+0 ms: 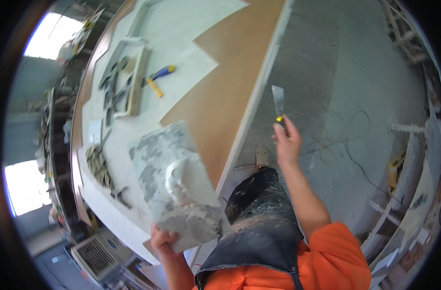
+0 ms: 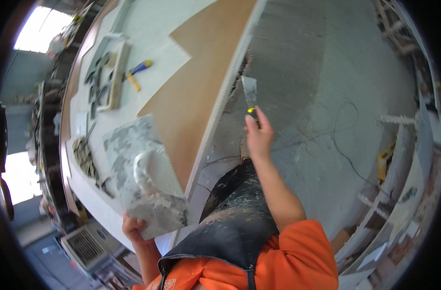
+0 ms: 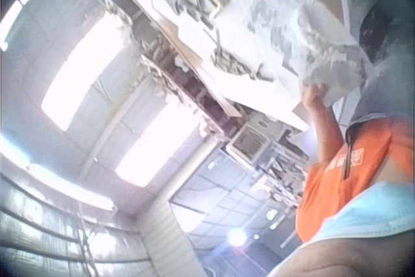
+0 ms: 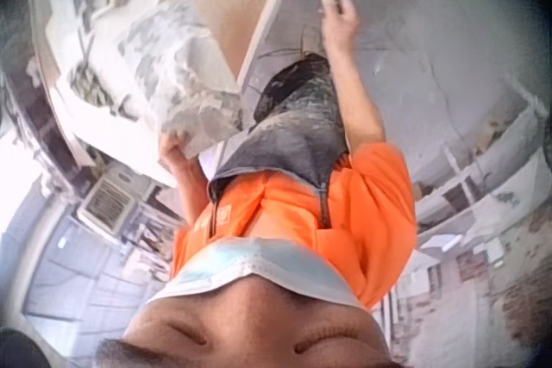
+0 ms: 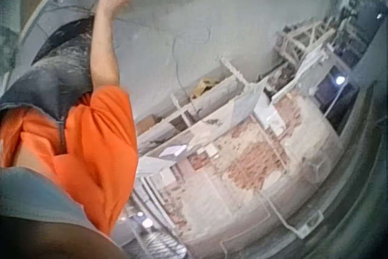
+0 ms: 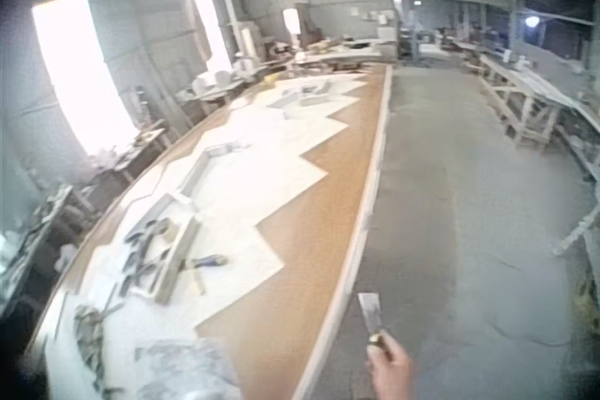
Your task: The person scoops white filler from a red bucket onto a metal hawk and uses a putty knife to apply it along the edges of a large wooden panel. They repeatedly load the knife and smooth the filler into seams and joints on the panel's surface.
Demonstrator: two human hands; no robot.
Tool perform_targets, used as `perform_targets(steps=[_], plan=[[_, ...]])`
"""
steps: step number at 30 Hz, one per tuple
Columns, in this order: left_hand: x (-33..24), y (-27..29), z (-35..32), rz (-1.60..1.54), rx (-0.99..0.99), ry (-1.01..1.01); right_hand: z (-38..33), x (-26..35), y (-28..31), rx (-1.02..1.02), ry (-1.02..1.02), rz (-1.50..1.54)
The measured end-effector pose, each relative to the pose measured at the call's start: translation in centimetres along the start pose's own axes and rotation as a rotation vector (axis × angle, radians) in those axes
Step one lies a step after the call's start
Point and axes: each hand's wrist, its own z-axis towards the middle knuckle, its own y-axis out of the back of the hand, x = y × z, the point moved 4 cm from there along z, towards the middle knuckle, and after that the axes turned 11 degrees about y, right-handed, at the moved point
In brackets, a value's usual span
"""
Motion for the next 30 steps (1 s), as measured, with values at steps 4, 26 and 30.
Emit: perform_targets(steps=[4, 26, 30], plan=[[-1.3, -0.6, 0.4, -0.020, 0.109, 0.025, -6.4, 10.9, -0.9, 0.724, 0.198, -0.199], [1.3, 12.8, -2.9, -0.309, 0.378, -0.090, -18.6, 12.6, 2.3, 0.675, 0.228, -0.522], [1.5, 14.3, -3.5, -0.295, 0.273, -0.064, -12.1, 7.9, 2.6, 0.424, -0.016, 0.136]])
